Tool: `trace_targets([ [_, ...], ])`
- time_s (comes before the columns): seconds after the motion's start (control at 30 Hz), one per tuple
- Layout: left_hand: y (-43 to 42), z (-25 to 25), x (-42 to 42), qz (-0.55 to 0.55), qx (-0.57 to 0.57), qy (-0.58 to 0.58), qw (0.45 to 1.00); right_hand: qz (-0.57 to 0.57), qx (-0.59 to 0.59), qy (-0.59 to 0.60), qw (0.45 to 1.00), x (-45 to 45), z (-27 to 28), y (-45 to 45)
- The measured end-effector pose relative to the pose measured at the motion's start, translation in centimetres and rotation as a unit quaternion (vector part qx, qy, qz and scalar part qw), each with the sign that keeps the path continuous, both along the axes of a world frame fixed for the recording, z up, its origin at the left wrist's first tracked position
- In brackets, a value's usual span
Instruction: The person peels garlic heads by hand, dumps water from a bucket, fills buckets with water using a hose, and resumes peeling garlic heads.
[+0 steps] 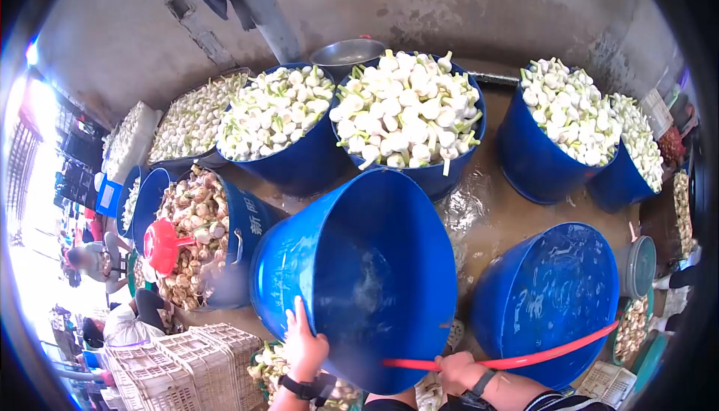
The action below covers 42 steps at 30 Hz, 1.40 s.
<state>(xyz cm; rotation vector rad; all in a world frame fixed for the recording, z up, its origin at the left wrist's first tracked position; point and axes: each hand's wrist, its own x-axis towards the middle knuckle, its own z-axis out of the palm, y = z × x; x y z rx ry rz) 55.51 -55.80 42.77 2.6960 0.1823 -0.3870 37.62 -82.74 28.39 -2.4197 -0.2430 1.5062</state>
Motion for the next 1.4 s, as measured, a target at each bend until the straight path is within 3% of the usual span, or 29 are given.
trace_targets([
  [0.1,-1.1,-0.4,-0.7,-0.009,0.058,-0.022,0.998,-0.047,0.000,0.033,0.998,-2.8,-2.5,-0.2],
  [0.17,0.0,-0.5,-0.4,0.020,0.017,-0.010,1.000,-0.074,0.016,0.048,0.996,-3.6,-1.4,0.2],
  [0.23,-0.5,-1.0,-0.3,0.044,0.048,-0.017,0.998,-0.090,0.046,0.010,0.995,-2.7,0.4,-1.2],
  [0.3,-1.9,-0.5,-0.3,0.058,0.015,-0.033,0.998,-0.071,0.085,-0.028,0.993,-2.7,0.4,-3.0],
  [0.37,0.3,-3.3,-0.6,0.051,-0.123,-0.093,0.987,-0.091,0.090,-0.007,0.992,-2.5,0.6,-4.4],
  [0.47,-2.0,-1.5,-1.1,0.094,-0.272,-0.062,0.956,-0.071,0.104,0.024,0.992,-3.3,1.0,-5.6],
  [0.63,-0.8,-2.2,-1.6,0.089,-0.282,-0.034,0.955,-0.041,0.086,0.019,0.995,-5.9,2.7,-6.4],
  [0.7,-0.2,-2.9,-1.8,0.119,-0.306,0.001,0.944,-0.096,0.089,-0.009,0.991,-6.9,4.0,-6.7],
  [0.8,4.8,-7.2,-2.5,0.157,-0.302,0.020,0.940,-0.113,0.080,-0.097,0.986,-7.2,6.1,-8.0],
  [0.9,10.9,-12.4,-1.9,0.176,-0.292,0.028,0.940,-0.169,0.026,-0.198,0.965,-4.7,9.8,-10.1],
  [0.97,12.4,-13.7,-0.8,0.227,-0.263,0.057,0.936,-0.142,-0.110,-0.248,0.952,-2.2,12.3,-11.0],
  [1.03,15.9,-15.9,-0.1,0.222,-0.277,0.064,0.933,-0.216,-0.137,-0.287,0.923,1.0,14.9,-11.9],
  [1.1,18.4,-17.3,0.9,0.256,-0.348,0.108,0.895,-0.272,-0.161,-0.383,0.868,2.9,16.3,-12.3],
  [1.23,19.9,-19.4,3.3,0.328,-0.360,0.129,0.864,-0.385,-0.183,-0.436,0.793,7.7,19.8,-12.0],
  [1.4,19.9,-18.5,4.0,0.359,-0.449,0.133,0.807,-0.426,-0.223,-0.426,0.767,11.4,21.9,-12.3],
])
